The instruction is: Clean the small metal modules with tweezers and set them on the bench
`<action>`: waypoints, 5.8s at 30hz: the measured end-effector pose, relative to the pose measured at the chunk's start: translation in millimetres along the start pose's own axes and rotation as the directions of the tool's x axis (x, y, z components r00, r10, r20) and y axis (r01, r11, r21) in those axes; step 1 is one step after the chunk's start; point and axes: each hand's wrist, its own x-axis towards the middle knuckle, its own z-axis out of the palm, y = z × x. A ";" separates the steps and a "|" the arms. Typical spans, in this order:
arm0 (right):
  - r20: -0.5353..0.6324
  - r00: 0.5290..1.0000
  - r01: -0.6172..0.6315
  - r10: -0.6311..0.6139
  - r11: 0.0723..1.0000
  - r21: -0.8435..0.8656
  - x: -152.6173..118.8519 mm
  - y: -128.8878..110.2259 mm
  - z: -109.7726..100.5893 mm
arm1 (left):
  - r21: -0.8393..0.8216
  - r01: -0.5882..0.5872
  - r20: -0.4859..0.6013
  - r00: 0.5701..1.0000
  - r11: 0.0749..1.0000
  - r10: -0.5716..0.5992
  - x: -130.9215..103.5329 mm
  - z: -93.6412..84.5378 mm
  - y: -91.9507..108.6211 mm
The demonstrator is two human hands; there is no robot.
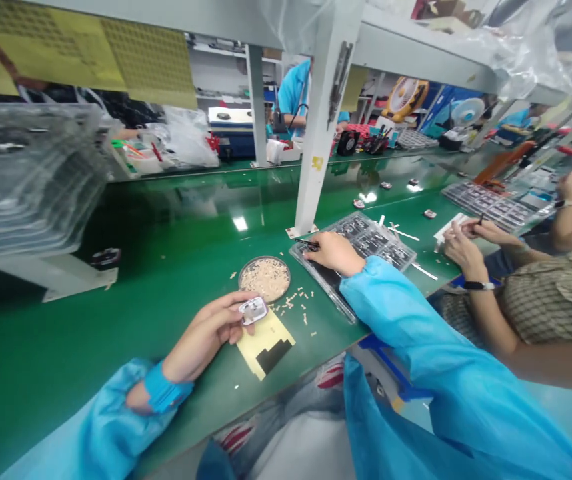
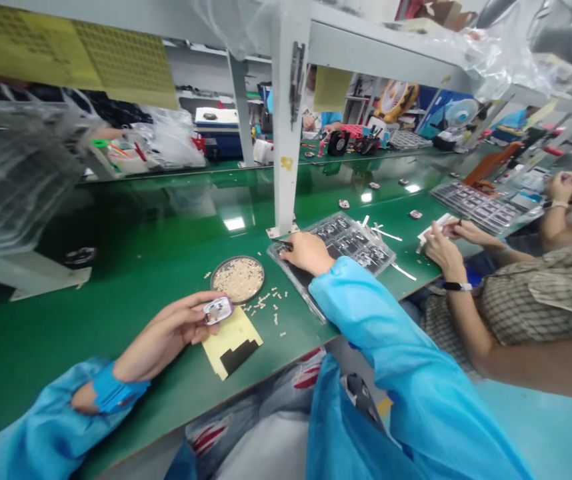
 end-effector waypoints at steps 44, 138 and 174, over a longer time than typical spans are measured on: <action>0.135 0.990 -0.108 -0.038 0.410 0.906 -126.8 -71.3 22.5 | 0.181 -0.069 -0.087 0.992 0.981 0.086 2.1 9.5 -12.5; 0.080 0.985 -0.119 0.155 0.263 0.958 -113.3 -113.7 54.0 | 0.301 -0.229 -0.068 0.963 0.926 0.260 -8.0 17.6 -19.3; -0.278 0.959 0.214 0.052 0.509 0.834 -119.9 -96.0 14.7 | 0.301 -0.167 -0.089 0.975 0.939 0.202 -13.8 17.8 -8.1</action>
